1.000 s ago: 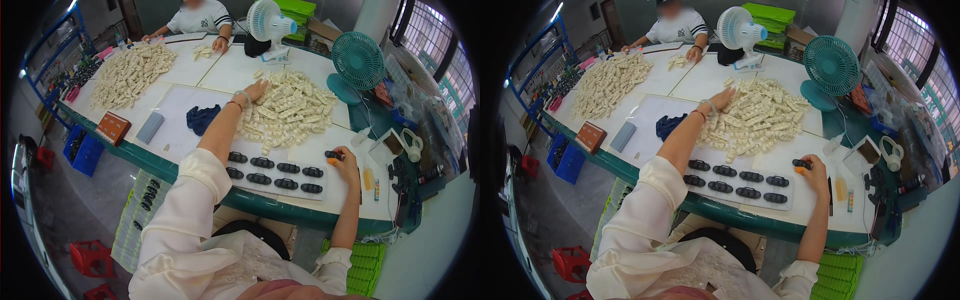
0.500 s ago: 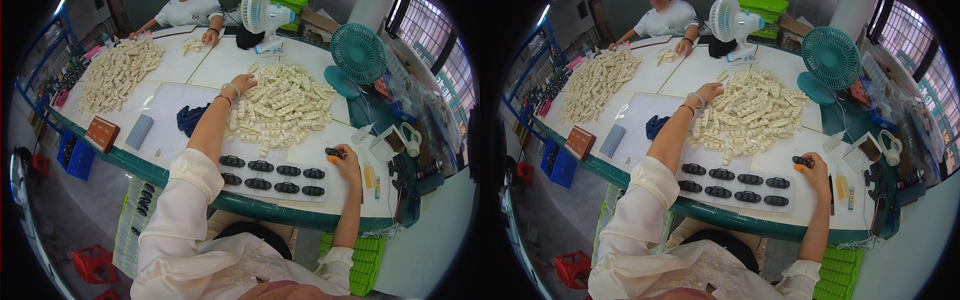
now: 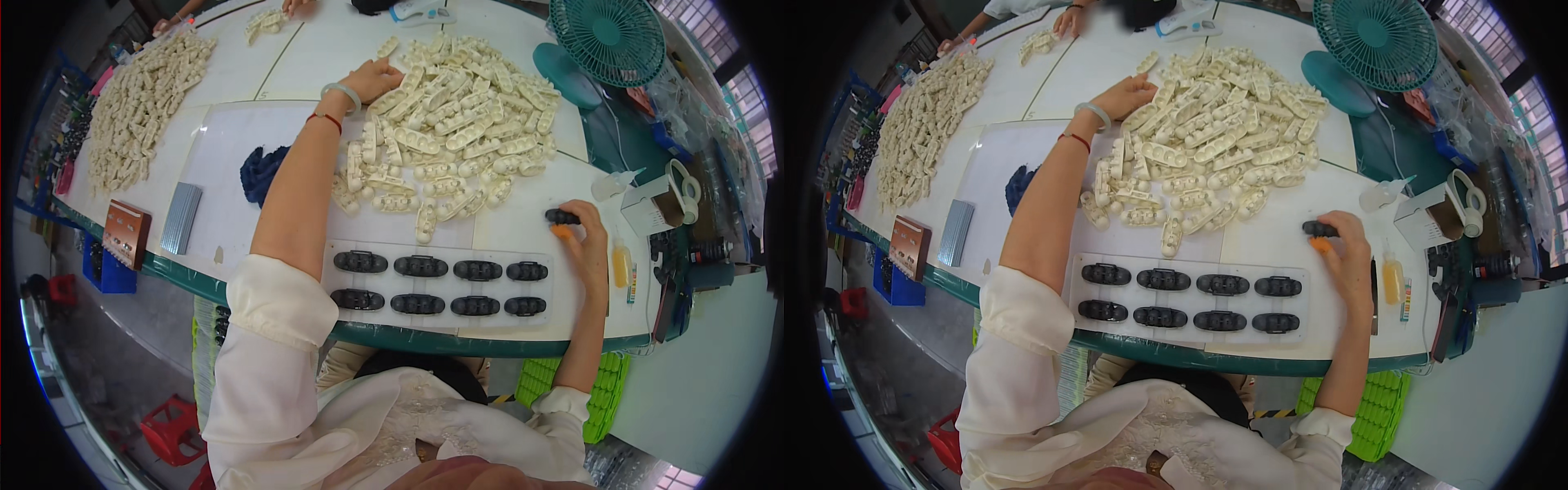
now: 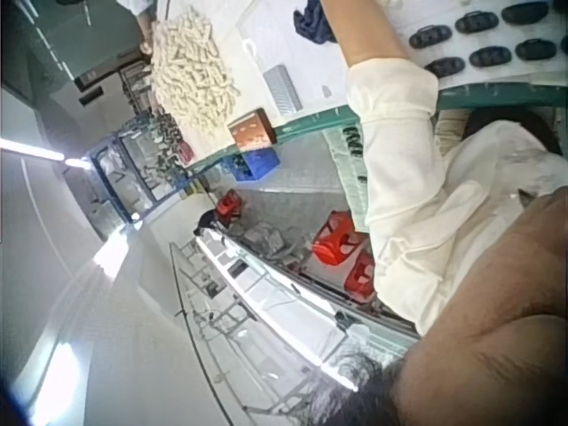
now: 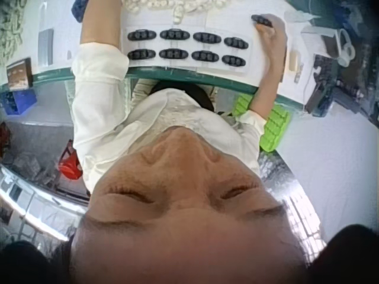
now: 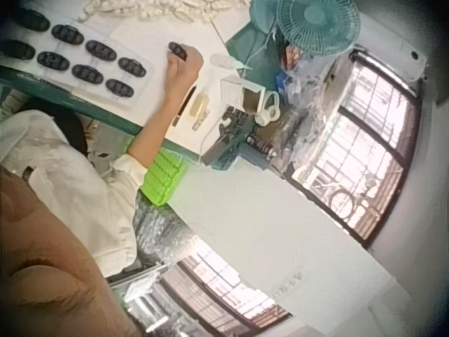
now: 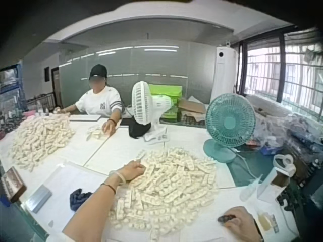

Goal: The recorder sorts small white plastic components and applies glue to black plastic housings as part of an assembly process.

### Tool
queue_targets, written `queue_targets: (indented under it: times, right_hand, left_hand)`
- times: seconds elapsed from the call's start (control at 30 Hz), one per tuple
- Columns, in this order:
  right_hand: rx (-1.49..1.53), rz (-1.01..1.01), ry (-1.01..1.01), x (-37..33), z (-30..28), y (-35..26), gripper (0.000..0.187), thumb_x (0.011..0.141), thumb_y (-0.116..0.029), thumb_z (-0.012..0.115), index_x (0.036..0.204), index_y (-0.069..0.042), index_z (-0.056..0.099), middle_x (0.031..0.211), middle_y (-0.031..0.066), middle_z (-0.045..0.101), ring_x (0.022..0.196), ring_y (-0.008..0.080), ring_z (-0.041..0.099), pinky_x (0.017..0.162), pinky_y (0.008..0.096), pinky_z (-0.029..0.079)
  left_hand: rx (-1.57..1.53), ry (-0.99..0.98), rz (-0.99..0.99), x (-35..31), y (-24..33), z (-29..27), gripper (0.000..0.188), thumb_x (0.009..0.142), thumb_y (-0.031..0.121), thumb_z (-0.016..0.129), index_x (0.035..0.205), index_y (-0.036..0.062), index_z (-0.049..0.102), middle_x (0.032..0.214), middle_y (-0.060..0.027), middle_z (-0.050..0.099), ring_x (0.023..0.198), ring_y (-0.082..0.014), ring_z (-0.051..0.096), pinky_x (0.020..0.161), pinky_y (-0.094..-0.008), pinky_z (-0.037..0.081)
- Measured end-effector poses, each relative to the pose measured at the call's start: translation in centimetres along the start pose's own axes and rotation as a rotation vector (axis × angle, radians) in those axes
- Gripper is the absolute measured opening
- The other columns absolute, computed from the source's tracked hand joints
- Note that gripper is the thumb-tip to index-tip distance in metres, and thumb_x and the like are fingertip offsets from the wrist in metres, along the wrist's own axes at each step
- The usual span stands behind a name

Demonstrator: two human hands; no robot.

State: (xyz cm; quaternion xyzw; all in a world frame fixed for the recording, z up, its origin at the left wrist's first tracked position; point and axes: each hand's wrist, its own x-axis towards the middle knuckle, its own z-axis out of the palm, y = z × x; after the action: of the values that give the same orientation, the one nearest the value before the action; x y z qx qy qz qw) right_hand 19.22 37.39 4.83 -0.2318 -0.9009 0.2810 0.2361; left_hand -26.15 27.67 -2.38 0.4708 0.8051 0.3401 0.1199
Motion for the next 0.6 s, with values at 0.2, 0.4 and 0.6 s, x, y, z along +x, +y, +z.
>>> queue_targets:
  times: [0.2, 0.4, 0.6]
  right_hand:
    - [-0.019, -0.067, 0.157, 0.3, 0.2, 0.1, 0.035, 0.066, 0.006, 0.062, 0.100, -0.001, 0.055, 0.099, 0.0125, 0.056, 0.093, 0.0261, 0.053, 0.083, 0.0300, 0.042]
    - [-0.071, -0.011, -0.196, 0.1, 0.7, -0.3, 0.038, 0.066, 0.003, 0.064, 0.102, -0.004, 0.056, 0.109, 0.0099, 0.050, 0.104, 0.0244, 0.045, 0.086, 0.0299, 0.040]
    - [-0.062, 0.027, -0.191, 0.1, 0.5, -0.2, 0.037, 0.066, 0.005, 0.063, 0.101, -0.005, 0.057, 0.109, 0.0088, 0.050, 0.104, 0.0242, 0.046, 0.085, 0.0291, 0.040]
  left_hand:
    - [-0.253, -0.174, -0.104, -1.3, 2.6, -1.3, 0.032, 0.089, 0.035, 0.049, 0.102, 0.0061, 0.054, 0.072, 0.0079, 0.043, 0.061, -0.0017, 0.033, 0.056, -0.0168, 0.032]
    - [-0.338, -0.242, -0.208, -1.8, 3.3, -2.1, 0.038, 0.089, 0.036, 0.048, 0.111, 0.0050, 0.052, 0.079, 0.0071, 0.043, 0.069, -0.0030, 0.035, 0.067, -0.0163, 0.034]
    - [-0.144, -0.235, -0.225, -2.4, 5.7, -2.6, 0.059, 0.087, 0.049, 0.043, 0.129, 0.0064, 0.041, 0.131, -0.0059, 0.040, 0.120, -0.0163, 0.037, 0.100, -0.0233, 0.025]
